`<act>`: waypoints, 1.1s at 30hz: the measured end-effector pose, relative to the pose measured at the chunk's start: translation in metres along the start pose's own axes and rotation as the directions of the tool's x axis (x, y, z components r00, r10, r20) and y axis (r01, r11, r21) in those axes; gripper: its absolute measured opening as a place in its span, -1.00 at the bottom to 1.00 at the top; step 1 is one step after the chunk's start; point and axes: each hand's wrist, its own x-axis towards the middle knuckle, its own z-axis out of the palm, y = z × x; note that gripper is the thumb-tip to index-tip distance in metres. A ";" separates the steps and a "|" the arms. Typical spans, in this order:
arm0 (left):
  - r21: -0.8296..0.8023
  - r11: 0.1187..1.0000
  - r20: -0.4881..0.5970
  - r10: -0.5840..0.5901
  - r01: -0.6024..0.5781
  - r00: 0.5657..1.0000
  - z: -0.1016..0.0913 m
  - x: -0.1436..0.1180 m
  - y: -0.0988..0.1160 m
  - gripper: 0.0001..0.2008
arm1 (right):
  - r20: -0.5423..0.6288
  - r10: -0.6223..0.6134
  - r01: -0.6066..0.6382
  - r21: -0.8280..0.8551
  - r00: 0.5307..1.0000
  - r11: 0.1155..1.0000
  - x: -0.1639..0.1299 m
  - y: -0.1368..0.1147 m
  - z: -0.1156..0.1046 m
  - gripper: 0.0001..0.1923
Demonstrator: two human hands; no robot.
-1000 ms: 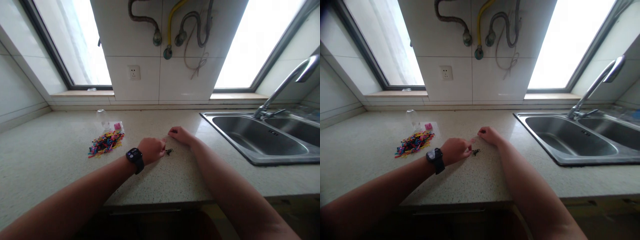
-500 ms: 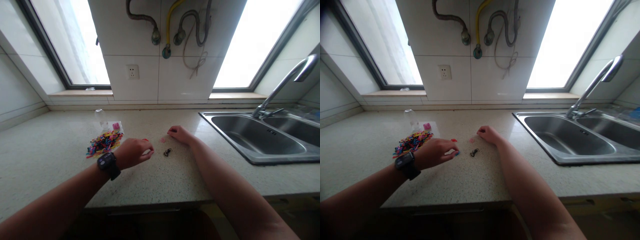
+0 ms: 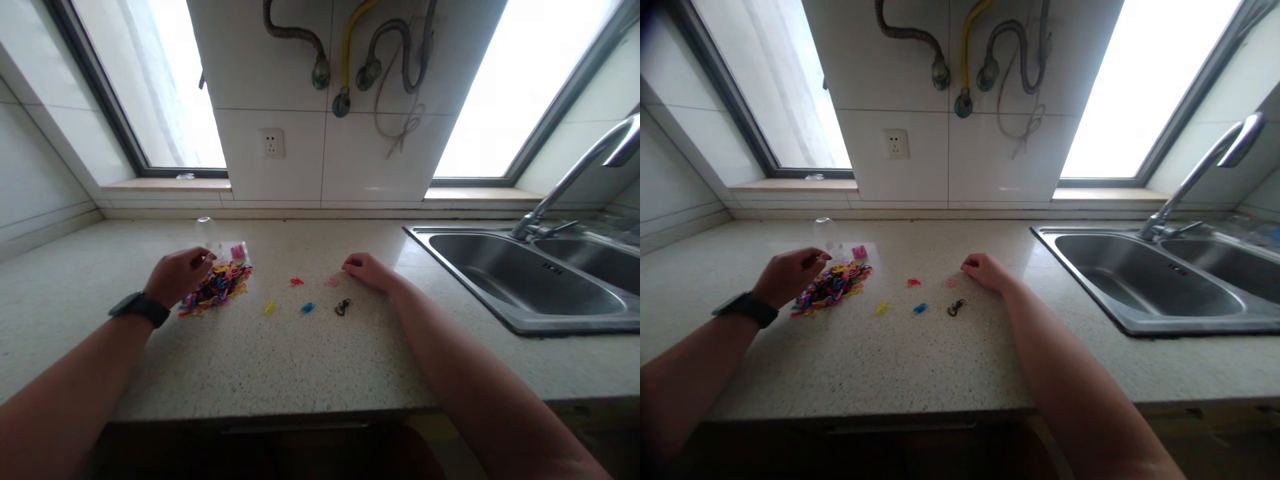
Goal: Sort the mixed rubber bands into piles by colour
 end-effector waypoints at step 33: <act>-0.268 0.920 0.077 -0.276 0.287 0.958 0.024 0.005 -0.044 -0.56 | 0.299 -0.280 0.369 -0.301 0.912 0.879 0.040 -0.205 0.085 -0.74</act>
